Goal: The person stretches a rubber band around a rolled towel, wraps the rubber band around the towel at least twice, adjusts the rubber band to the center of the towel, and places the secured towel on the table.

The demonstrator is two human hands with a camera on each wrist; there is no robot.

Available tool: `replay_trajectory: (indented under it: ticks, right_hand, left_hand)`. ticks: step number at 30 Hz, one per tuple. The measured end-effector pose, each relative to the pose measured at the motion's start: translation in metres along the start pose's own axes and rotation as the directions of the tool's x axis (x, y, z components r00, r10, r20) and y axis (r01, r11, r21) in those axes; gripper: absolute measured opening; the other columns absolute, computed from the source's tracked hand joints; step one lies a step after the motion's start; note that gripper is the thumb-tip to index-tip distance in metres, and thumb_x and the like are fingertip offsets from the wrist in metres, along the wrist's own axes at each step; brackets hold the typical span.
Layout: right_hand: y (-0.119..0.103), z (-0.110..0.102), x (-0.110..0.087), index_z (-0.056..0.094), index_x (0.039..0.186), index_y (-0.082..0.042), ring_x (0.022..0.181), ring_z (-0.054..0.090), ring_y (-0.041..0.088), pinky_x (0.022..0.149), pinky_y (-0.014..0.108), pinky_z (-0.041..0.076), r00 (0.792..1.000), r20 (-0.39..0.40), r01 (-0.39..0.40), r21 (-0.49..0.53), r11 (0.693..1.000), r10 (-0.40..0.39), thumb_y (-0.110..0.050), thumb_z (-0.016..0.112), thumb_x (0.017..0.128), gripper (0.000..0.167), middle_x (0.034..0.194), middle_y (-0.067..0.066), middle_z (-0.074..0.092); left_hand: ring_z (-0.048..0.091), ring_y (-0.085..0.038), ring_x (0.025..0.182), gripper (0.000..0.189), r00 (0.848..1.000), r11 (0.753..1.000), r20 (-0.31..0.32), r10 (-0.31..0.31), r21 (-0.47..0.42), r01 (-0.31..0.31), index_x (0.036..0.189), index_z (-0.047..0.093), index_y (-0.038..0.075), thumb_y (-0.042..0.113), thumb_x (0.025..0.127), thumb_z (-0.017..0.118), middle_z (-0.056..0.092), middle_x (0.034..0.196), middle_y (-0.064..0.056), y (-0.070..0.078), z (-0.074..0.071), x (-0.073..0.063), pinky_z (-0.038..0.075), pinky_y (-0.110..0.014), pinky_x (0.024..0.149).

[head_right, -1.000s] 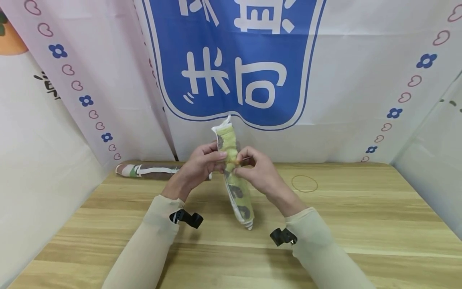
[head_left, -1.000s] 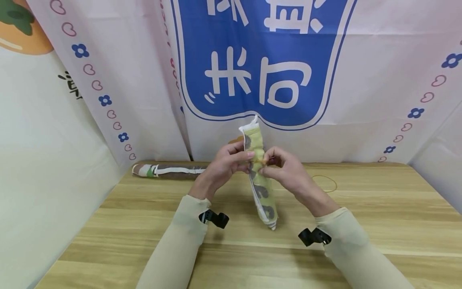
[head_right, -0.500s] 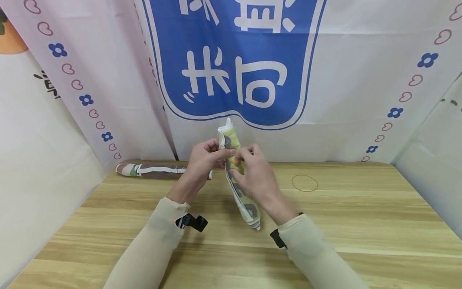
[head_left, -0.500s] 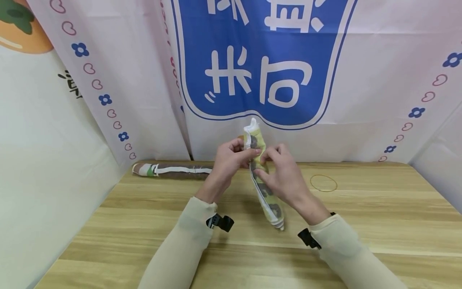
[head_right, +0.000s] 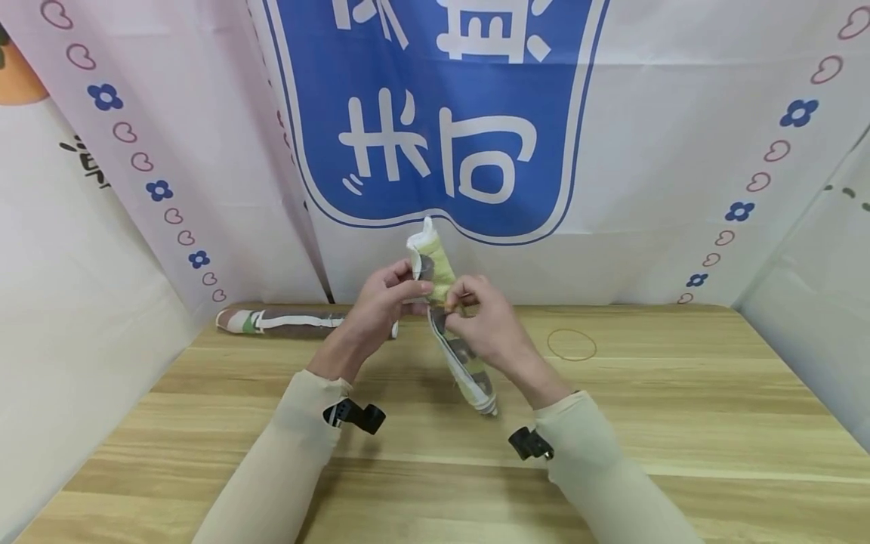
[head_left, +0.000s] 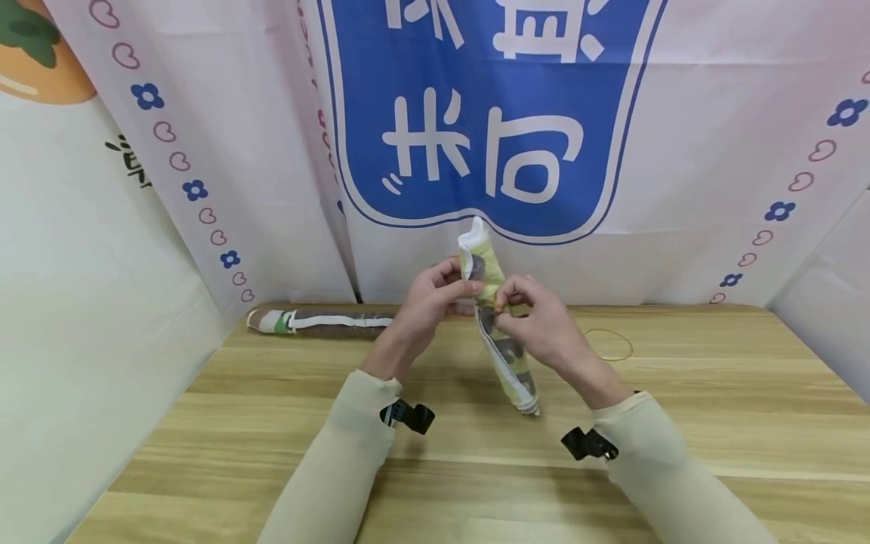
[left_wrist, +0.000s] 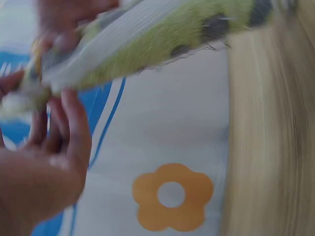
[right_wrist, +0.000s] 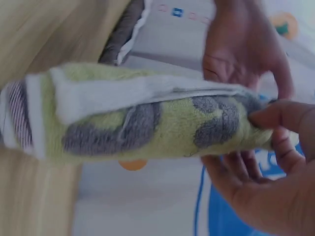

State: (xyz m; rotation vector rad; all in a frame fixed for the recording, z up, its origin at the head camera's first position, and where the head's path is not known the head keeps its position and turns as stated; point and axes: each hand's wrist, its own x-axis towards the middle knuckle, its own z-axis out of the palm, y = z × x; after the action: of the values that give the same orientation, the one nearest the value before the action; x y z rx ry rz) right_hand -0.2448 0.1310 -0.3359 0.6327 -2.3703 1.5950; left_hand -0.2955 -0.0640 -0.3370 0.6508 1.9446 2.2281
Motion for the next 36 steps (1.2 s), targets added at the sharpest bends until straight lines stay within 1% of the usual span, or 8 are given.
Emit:
replay_trajectory:
  ticks: [3,7,14,19,26,28,31,36]
  right_hand:
    - [0.003,-0.007,0.001,0.059,0.098,-0.001,0.101,0.061,0.025,0.085,0.035,0.055,0.992,0.073,-0.117,0.174,0.978,0.105,0.007,0.067,0.092,0.013,0.104,0.01,0.061]
    - [0.006,-0.012,0.002,0.058,0.102,0.001,0.099,0.06,0.023,0.088,0.035,0.055,0.973,0.183,-0.188,0.276,0.943,0.14,-0.001,0.068,0.096,0.011,0.105,0.011,0.061]
    - [-0.001,-0.004,0.0,0.057,0.104,-0.002,0.107,0.061,0.031,0.088,0.043,0.056,0.987,0.116,-0.109,-0.019,0.994,0.111,-0.024,0.077,0.099,0.03,0.111,0.014,0.061]
    - [-0.004,0.01,-0.003,0.058,0.099,-0.003,0.099,0.061,0.033,0.082,0.045,0.056,0.996,-0.025,0.07,-0.325,0.943,-0.082,-0.011,0.088,0.09,0.032,0.109,0.015,0.052]
    - [0.0,0.021,-0.004,0.061,0.088,-0.006,0.093,0.061,0.033,0.072,0.041,0.057,0.913,-0.034,0.341,-0.482,0.807,-0.406,0.015,0.079,0.085,0.028,0.111,0.019,0.052]
    - [0.002,0.021,-0.003,0.061,0.088,-0.006,0.094,0.06,0.034,0.073,0.042,0.057,0.913,-0.031,0.35,-0.452,0.82,-0.407,0.017,0.077,0.085,0.028,0.11,0.019,0.052]
    - [0.001,0.017,-0.002,0.059,0.091,-0.003,0.099,0.06,0.034,0.08,0.044,0.061,0.959,-0.029,0.26,-0.312,0.914,-0.282,0.014,0.076,0.09,0.024,0.108,0.017,0.05]
    - [0.0,0.006,0.0,0.057,0.099,-0.001,0.11,0.062,0.035,0.085,0.041,0.061,0.999,0.025,0.031,-0.017,0.999,-0.03,0.004,0.072,0.098,0.017,0.11,0.016,0.051]
  left_hand:
    - [0.069,-0.02,0.095,0.046,0.993,0.995,0.12,-0.003,-0.102,0.015,0.14,0.053,-0.006,0.006,0.097,0.064,0.067,0.119,-0.012,-0.002,-0.008,0.0,0.06,-0.032,0.078]
    - [0.07,-0.018,0.09,0.047,0.993,0.994,0.121,-0.012,-0.11,0.025,0.141,0.055,-0.004,0.005,0.096,0.067,0.07,0.115,-0.011,-0.004,-0.01,0.001,0.059,-0.029,0.071]
    - [0.063,-0.016,0.082,0.035,0.996,0.999,-0.085,0.007,0.043,-0.003,0.123,0.068,0.001,0.008,0.091,0.081,0.069,0.097,-0.007,0.0,0.001,0.0,0.054,-0.025,0.064]
    - [0.063,-0.015,0.08,0.032,0.981,0.997,-0.196,0.004,0.076,0.011,0.117,0.069,0.002,0.007,0.089,0.083,0.068,0.097,-0.007,0.003,0.009,0.0,0.054,-0.025,0.062]
    - [0.064,-0.014,0.075,0.03,0.957,0.997,-0.289,0.015,0.081,0.009,0.113,0.07,0.003,0.011,0.088,0.085,0.07,0.093,-0.006,0.003,0.014,-0.001,0.054,-0.024,0.057]
    - [0.063,-0.014,0.075,0.031,0.956,0.997,-0.294,0.015,0.083,0.01,0.113,0.07,0.003,0.012,0.088,0.085,0.07,0.094,-0.007,0.003,0.014,-0.001,0.053,-0.024,0.058]
    - [0.063,-0.015,0.081,0.034,0.969,0.995,-0.246,0.015,0.1,0.01,0.118,0.07,0.003,0.018,0.09,0.084,0.069,0.098,-0.007,0.001,0.01,-0.001,0.055,-0.026,0.065]
    - [0.063,-0.019,0.096,0.044,0.999,0.997,-0.008,0.044,0.064,-0.043,0.132,0.065,-0.004,0.023,0.097,0.07,0.065,0.112,-0.009,-0.006,-0.005,0.001,0.056,-0.038,0.087]
